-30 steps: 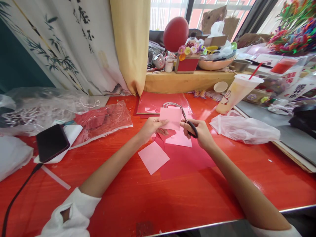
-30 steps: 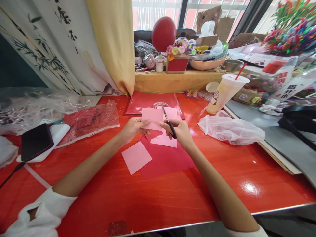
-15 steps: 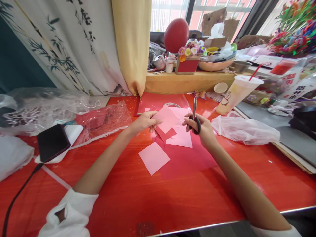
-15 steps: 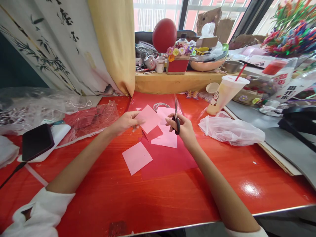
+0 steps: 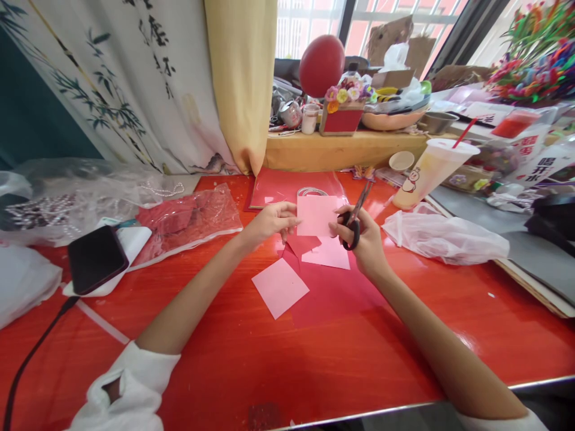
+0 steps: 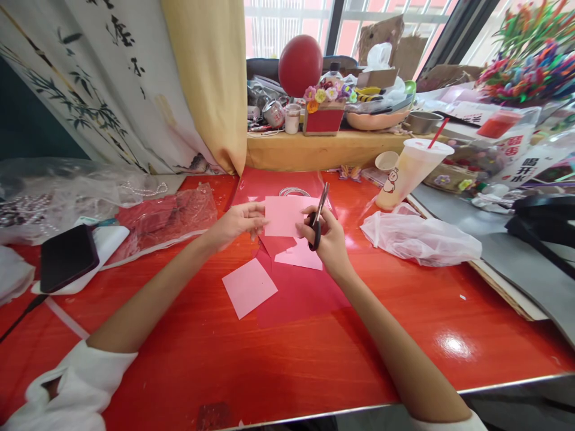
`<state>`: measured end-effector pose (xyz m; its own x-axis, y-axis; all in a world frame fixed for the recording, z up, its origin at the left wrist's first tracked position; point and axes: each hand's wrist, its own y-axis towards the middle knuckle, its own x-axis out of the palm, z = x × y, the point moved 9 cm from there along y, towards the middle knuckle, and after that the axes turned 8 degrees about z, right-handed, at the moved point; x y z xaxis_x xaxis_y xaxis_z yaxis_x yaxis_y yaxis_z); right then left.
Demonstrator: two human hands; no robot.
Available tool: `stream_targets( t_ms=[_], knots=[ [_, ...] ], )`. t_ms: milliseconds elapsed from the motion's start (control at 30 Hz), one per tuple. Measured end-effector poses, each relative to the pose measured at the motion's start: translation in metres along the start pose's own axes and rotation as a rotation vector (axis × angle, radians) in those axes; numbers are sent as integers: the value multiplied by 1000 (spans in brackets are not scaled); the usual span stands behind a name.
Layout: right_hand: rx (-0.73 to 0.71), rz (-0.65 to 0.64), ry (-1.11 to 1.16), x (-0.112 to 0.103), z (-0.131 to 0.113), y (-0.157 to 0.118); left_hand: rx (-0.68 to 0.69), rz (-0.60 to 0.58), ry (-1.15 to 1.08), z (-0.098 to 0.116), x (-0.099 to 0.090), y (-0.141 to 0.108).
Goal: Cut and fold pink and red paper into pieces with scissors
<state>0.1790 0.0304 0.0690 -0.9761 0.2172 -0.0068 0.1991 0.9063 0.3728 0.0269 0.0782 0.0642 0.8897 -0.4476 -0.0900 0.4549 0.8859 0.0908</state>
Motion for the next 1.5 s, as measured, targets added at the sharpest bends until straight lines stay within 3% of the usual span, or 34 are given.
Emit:
stream_targets(
  t_ms=[67, 133, 200, 267, 367, 433, 667, 867, 933, 1000, 1100, 1267, 1400, 1500],
  knots=[
    [12, -34, -18, 2, 4, 1, -15, -33, 59, -3, 2, 0],
    [46, -58, -99, 0, 13, 5, -16, 29, 99, -6, -7, 3],
    [89, -18, -320, -13, 27, 11, -39, 156, 87, -12, -24, 6],
    [130, 56, -696, -34, 42, 18, -107, 236, 46, -23, -37, 8],
    [181, -7, -1131, -51, 62, 22, -207, 188, 15, -41, -37, 9],
    [166, -60, -1267, -54, 67, 22, -248, 129, 17, -49, -29, 8],
    [88, -216, -1447, -51, 68, 14, -316, 23, 98, -62, -11, 1],
    [18, -100, -1572, -57, 54, 14, -358, 20, 310, -77, -16, 0],
    [-14, -34, -1509, -54, 46, 16, -332, 71, 387, -76, -23, 3],
    [9, -10, -1262, -47, 42, 18, -290, 135, 462, -73, -31, 5],
    [124, -101, -820, -25, 49, 14, -230, 189, 559, -69, -37, 7],
    [295, -281, -545, 12, 62, -7, -145, 153, 648, -64, -27, 5],
    [459, -226, -250, 16, 66, -14, -95, 127, 667, -61, -21, 3],
    [466, -216, -193, 16, 68, -13, -80, 122, 632, -61, -22, 4]
  ],
)
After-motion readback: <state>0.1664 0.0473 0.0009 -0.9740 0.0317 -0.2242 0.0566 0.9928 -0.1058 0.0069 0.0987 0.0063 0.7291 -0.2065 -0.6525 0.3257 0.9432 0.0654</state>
